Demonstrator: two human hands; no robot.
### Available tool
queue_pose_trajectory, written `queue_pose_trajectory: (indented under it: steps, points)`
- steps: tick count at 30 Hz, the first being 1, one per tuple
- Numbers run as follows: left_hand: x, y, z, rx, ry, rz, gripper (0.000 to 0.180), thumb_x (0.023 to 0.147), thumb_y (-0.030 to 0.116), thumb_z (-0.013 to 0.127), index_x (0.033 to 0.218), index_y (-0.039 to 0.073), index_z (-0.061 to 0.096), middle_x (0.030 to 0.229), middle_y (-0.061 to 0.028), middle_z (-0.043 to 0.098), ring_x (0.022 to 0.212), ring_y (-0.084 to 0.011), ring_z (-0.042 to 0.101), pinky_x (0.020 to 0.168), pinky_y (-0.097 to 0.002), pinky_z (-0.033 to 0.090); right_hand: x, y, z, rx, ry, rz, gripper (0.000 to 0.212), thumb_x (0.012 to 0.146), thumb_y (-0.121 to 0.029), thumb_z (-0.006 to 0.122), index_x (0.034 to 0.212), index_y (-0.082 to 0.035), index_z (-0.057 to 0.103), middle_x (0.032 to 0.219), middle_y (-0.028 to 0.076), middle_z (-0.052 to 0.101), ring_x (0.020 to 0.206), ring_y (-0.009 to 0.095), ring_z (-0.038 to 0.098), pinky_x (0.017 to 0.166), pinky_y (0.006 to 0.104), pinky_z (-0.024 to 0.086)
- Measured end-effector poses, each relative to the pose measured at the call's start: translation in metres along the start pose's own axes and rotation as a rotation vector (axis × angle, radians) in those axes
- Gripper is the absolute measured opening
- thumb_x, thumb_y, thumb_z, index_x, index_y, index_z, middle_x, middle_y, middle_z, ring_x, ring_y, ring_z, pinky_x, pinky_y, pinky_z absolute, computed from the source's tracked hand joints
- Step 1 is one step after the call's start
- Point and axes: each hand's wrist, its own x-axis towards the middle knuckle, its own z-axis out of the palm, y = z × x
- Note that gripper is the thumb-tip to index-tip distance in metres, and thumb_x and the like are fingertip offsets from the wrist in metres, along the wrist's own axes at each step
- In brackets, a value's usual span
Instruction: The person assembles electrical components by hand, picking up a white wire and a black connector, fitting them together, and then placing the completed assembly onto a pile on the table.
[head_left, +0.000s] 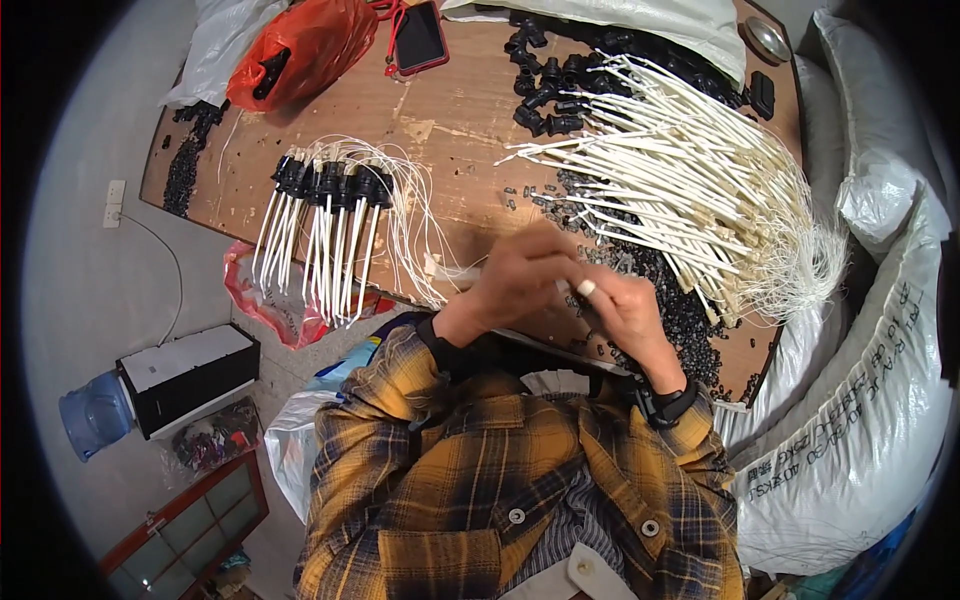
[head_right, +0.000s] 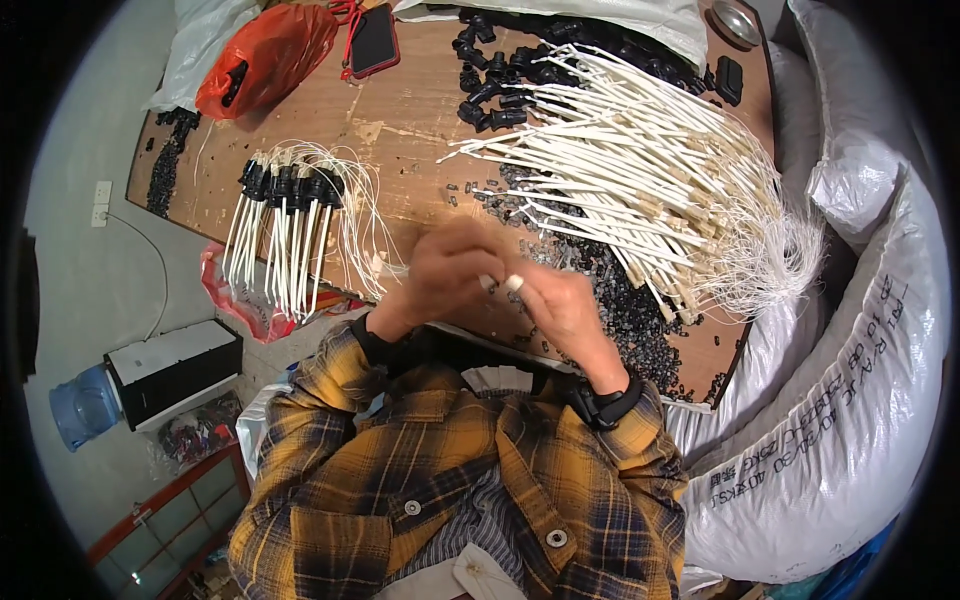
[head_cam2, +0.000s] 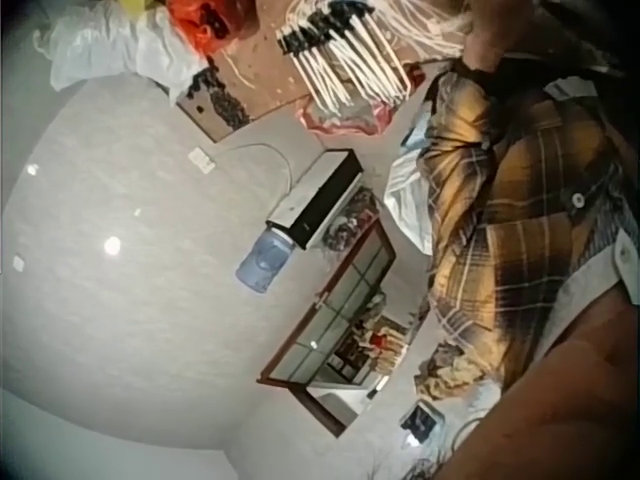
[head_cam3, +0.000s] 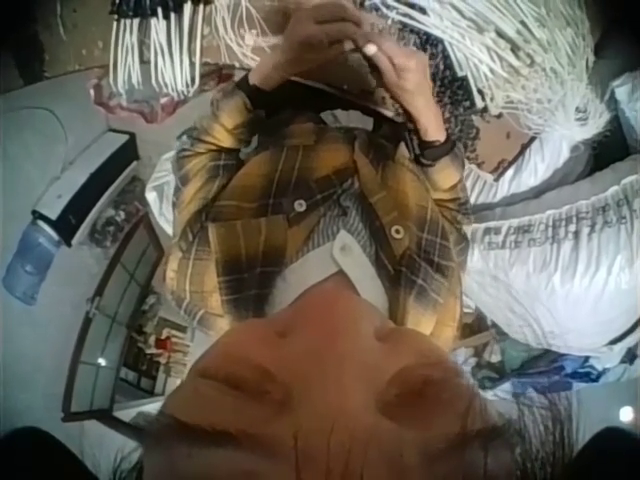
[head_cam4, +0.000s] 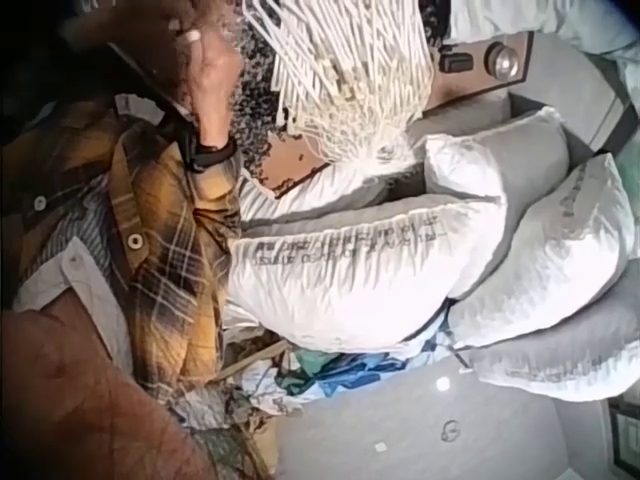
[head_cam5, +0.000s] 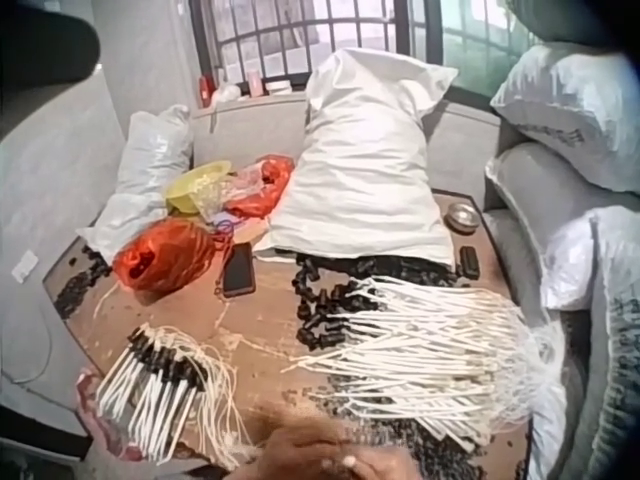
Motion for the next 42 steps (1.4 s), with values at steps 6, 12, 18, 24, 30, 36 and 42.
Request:
queue_pose_trajectory:
  steps: [6,12,18,24,30,36,42]
  points:
    - [0.007,-0.050,-0.019,0.297,0.169,-0.176,0.025,0.066,-0.007,0.060,0.086,0.007,0.067,0.090,-0.0106,0.064,0.085,-0.0269,0.063,0.072,-0.0340,0.051,-0.003,0.004,0.002,0.011,0.070,0.245,0.012,0.088,-0.008,0.059,0.093,0.001,0.066,0.070,0.004,0.063,0.060,0.009,0.055,0.056,0.0227,0.044]
    - [0.011,-0.096,-0.038,0.316,0.052,-0.099,0.031,0.066,-0.008,0.057,0.092,0.004,0.066,0.091,-0.0131,0.065,0.078,-0.0284,0.063,0.071,-0.0326,0.052,0.000,0.002,-0.004,0.079,0.150,0.351,0.011,0.088,-0.007,0.058,0.090,0.001,0.066,0.061,-0.006,0.051,0.057,0.002,0.041,0.051,0.0203,0.033]
    - [0.013,-0.030,0.000,-0.322,0.057,-0.595,0.025,0.068,-0.006,0.059,0.090,0.005,0.067,0.084,-0.0091,0.066,0.071,-0.0198,0.063,0.066,-0.0287,0.050,0.006,0.015,0.001,0.108,0.267,0.471,0.010,0.085,-0.008,0.060,0.086,0.000,0.066,0.057,-0.006,0.046,0.053,0.003,0.037,0.048,0.0220,0.030]
    - [0.015,0.005,0.032,0.165,0.118,-0.119,0.016,0.072,-0.002,0.061,0.085,0.005,0.068,0.077,-0.0044,0.067,0.067,-0.0115,0.061,0.061,-0.0264,0.049,0.007,0.009,0.008,-0.134,0.268,0.285,0.008,0.081,-0.009,0.061,0.083,-0.004,0.067,0.053,0.006,0.052,0.044,0.015,0.048,0.045,0.0292,0.038]
    - [0.011,0.006,0.033,-0.289,0.219,-0.561,0.022,0.069,-0.002,0.063,0.088,0.006,0.070,0.077,-0.0045,0.066,0.065,-0.0145,0.063,0.057,-0.0259,0.049,0.004,0.005,0.011,-0.506,0.383,0.016,0.008,0.081,-0.011,0.063,0.085,-0.006,0.066,0.062,0.012,0.059,0.049,0.026,0.057,0.046,0.0334,0.043]
    - [0.013,0.002,0.027,-0.194,0.184,-0.500,0.027,0.064,-0.002,0.065,0.089,0.008,0.072,0.075,-0.0049,0.066,0.065,-0.0186,0.061,0.060,-0.0273,0.049,0.004,-0.002,0.012,-0.533,0.362,-0.065,0.010,0.081,-0.010,0.064,0.090,-0.006,0.066,0.070,0.013,0.063,0.056,0.029,0.061,0.049,0.0335,0.046]
    - [0.015,-0.003,0.025,0.001,0.184,-0.361,0.019,0.061,0.000,0.066,0.078,0.008,0.069,0.071,-0.0045,0.064,0.075,-0.0234,0.057,0.067,-0.0323,0.046,0.002,0.002,0.011,-0.407,0.323,-0.070,0.010,0.080,-0.008,0.065,0.090,-0.006,0.066,0.068,0.012,0.062,0.054,0.026,0.060,0.049,0.0315,0.046]
